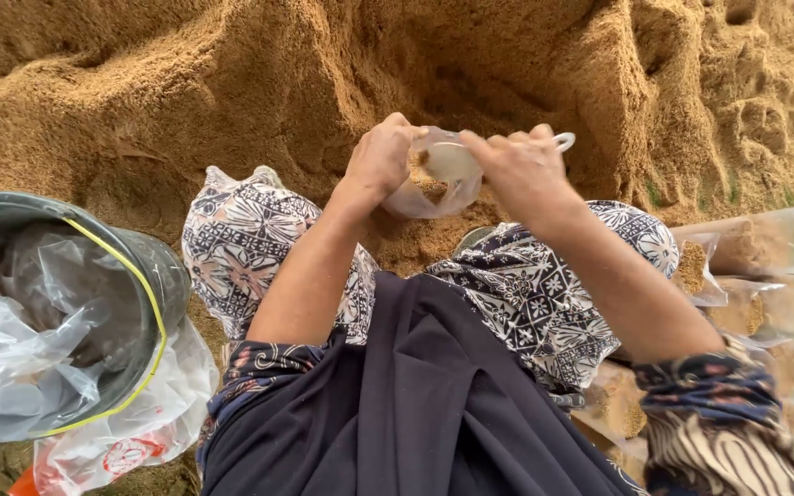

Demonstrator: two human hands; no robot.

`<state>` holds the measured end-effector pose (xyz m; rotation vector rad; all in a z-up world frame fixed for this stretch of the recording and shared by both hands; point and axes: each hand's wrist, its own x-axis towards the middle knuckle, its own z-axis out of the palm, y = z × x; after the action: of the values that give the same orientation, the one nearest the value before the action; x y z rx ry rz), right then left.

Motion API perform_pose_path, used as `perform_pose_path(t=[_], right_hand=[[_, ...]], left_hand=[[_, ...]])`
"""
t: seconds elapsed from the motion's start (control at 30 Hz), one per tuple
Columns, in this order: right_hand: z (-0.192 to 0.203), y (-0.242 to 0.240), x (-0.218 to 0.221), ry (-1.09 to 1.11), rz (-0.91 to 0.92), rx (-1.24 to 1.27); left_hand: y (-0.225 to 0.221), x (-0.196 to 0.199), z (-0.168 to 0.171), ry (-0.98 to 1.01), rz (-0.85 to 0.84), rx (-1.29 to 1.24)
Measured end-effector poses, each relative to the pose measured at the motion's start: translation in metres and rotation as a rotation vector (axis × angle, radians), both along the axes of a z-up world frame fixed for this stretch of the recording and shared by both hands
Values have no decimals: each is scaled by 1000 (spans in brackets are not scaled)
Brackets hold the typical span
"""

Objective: Scooping granular material from a large pile into small plastic bags using a spoon.

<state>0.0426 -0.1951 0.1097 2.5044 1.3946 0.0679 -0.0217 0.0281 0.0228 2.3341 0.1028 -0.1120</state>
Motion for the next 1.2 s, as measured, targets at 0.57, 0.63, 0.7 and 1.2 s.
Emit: perform_pose_path(t=[0.57, 0.63, 0.7, 1.2], right_hand=[[-4, -14, -75, 1139, -656, 622], [-4, -7, -77, 1102, -639, 552], [-12, -7, -74, 1062, -618, 481], [-9, -8, 21, 613, -301, 369]], left_hand=[[-11, 26, -25, -139, -47, 42], [-8, 32, -37, -122, -40, 9], [-7, 34, -43, -109, -31, -24], [-12, -6, 26, 334, 358, -274]])
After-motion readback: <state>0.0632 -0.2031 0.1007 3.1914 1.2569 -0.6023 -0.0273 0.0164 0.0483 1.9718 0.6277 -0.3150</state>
